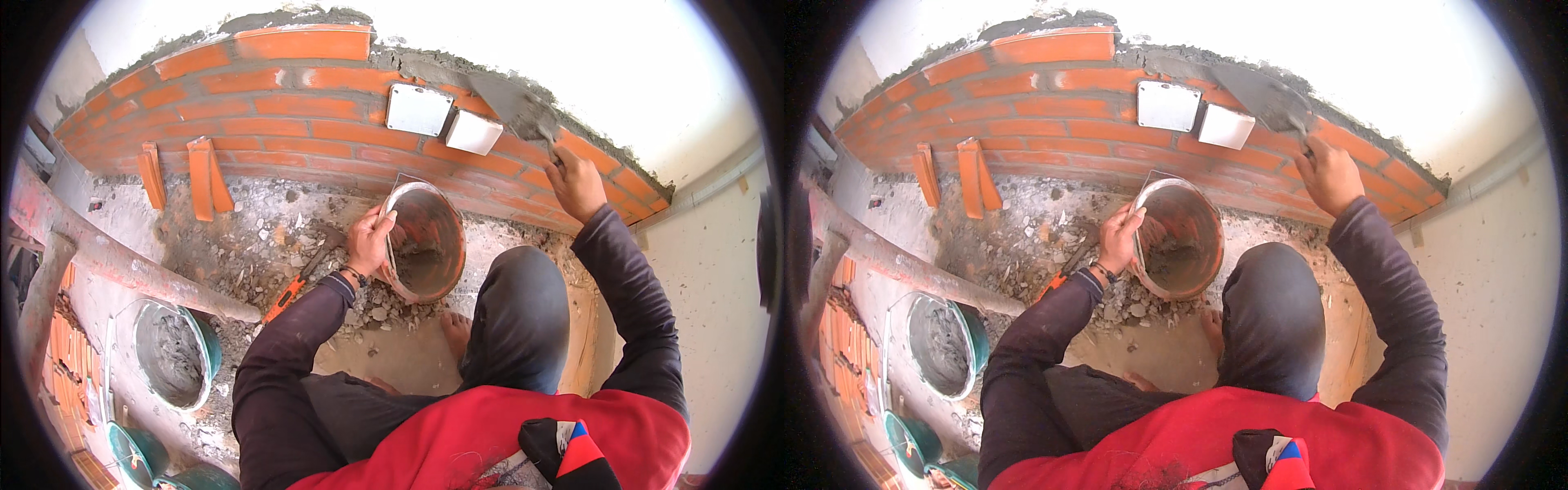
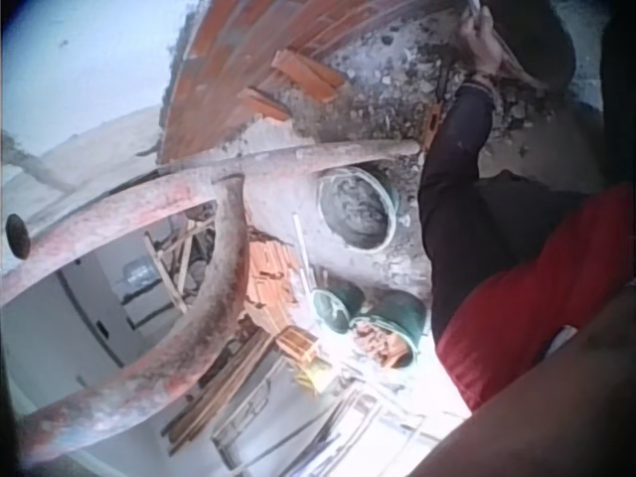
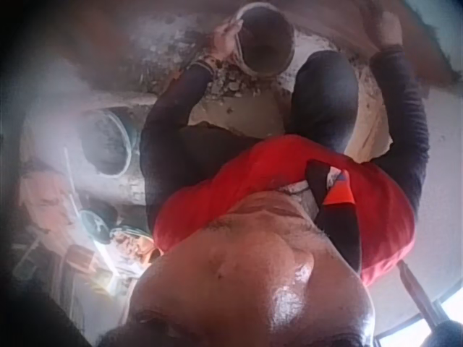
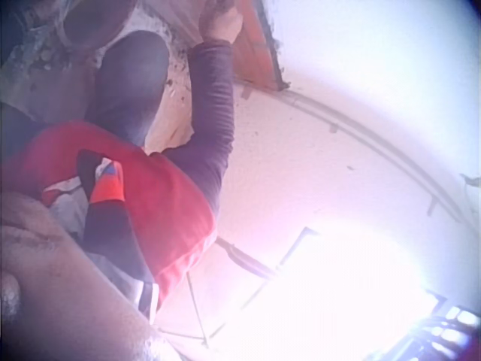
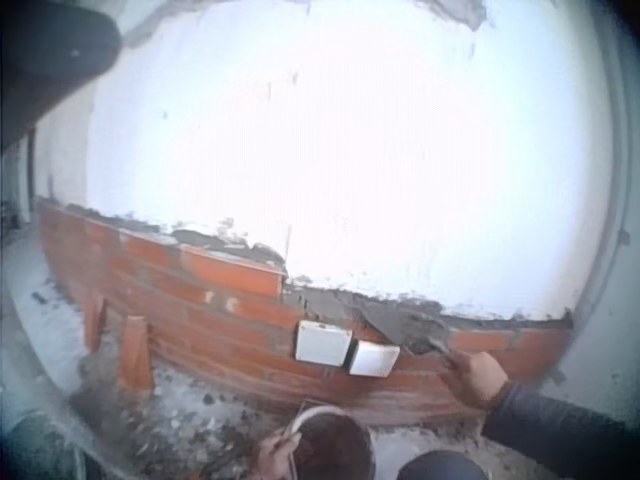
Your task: The person applies mortar to a brick using a trowel and then presses it into place on a partially constructed wall.
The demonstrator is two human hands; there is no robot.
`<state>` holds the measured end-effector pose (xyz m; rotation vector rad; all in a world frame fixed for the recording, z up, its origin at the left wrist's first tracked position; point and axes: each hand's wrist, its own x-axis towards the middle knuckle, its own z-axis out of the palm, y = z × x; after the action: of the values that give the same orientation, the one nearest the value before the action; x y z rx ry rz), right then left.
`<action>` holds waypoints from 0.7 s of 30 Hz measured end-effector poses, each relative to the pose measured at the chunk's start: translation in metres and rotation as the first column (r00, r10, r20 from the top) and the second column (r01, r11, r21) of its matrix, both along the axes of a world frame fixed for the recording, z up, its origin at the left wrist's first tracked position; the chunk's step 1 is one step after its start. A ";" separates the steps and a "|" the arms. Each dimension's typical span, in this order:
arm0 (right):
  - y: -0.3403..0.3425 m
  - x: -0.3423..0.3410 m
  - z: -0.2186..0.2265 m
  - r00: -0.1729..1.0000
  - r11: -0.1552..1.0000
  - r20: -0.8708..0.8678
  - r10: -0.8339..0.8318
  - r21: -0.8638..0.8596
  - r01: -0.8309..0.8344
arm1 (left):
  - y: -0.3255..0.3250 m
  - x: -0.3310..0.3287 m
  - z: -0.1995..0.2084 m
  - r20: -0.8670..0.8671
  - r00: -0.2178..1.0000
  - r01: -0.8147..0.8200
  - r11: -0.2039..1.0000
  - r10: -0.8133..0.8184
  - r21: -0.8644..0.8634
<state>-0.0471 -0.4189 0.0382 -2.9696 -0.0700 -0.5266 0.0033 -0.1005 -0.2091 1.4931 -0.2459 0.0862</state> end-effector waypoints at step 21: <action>0.060 0.043 0.007 0.990 0.953 0.125 0.066 -0.301 -0.025 | -0.005 0.003 0.001 0.022 0.999 0.026 1.000 -0.026 -0.011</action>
<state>-0.0038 -0.3592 0.0450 -3.2092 -0.2529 -0.7729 0.0064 -0.1057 -0.2080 1.4782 -0.2820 0.0827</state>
